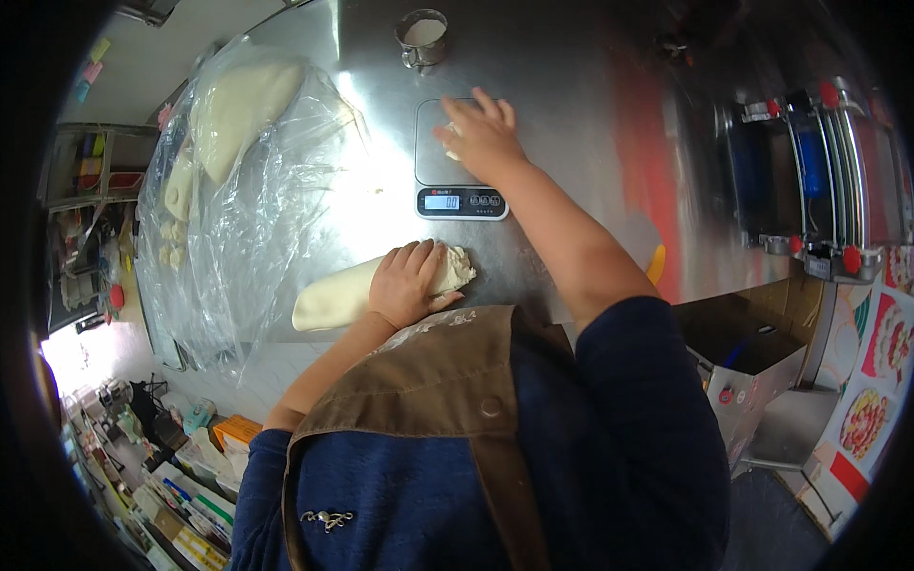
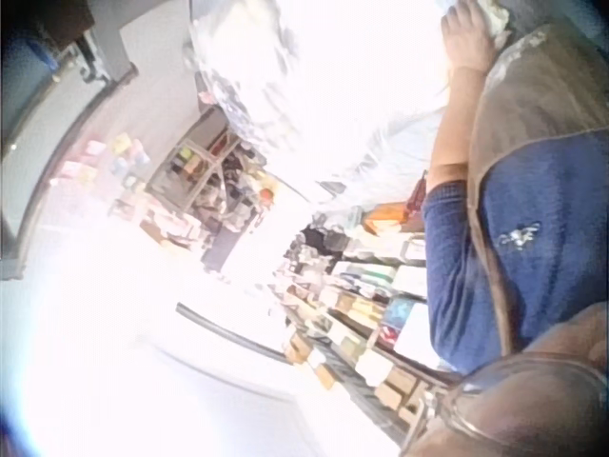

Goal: The person portions dough by hand, repeatedly pinching off small pieces from a larger mass, weighing each piece on a digital scale, and adjusting the weight by adding or removing small amounts. The weighed portions are placed on a plastic sheet on the table.

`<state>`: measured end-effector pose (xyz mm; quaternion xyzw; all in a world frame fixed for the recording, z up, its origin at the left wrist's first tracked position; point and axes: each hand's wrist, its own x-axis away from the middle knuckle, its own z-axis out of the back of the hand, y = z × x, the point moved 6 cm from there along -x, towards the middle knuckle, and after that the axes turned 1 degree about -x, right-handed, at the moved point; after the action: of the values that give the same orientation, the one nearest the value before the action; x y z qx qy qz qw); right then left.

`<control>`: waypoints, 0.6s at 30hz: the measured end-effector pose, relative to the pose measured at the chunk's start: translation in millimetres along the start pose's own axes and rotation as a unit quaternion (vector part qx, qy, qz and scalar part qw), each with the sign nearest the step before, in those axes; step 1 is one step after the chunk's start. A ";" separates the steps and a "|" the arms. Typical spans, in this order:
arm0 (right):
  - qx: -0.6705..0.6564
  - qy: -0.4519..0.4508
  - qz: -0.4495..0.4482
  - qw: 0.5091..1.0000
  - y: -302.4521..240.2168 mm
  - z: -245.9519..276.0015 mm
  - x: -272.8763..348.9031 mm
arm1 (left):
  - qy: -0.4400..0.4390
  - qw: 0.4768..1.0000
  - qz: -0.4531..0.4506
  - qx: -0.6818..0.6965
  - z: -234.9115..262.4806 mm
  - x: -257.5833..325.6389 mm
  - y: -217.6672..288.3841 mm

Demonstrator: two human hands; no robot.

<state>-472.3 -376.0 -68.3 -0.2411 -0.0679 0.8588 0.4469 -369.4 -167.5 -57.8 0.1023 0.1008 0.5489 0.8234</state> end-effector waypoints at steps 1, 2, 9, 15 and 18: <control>-0.012 0.062 -0.036 0.997 12.0 6.1 -0.6 | -0.001 1.000 0.000 0.002 -0.6 0.1 0.3; -0.032 0.095 -0.085 0.991 27.4 11.5 2.5 | -0.003 1.000 0.004 0.004 -1.2 0.3 -0.1; -0.387 0.141 -0.343 0.844 109.2 32.4 90.3 | -0.011 1.000 0.018 0.006 -3.2 0.7 0.4; -0.505 0.142 -0.418 0.742 89.6 32.1 159.2 | -0.004 1.000 0.014 -0.003 -1.9 1.3 2.4; -0.514 0.123 -0.445 0.723 79.0 37.6 166.8 | -0.006 1.000 0.013 -0.007 -2.9 0.9 2.5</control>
<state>-629.0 -285.5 -120.6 -0.4797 -0.5424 0.3578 0.5896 -372.0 -165.6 -60.0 0.1011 0.0911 0.5598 0.8174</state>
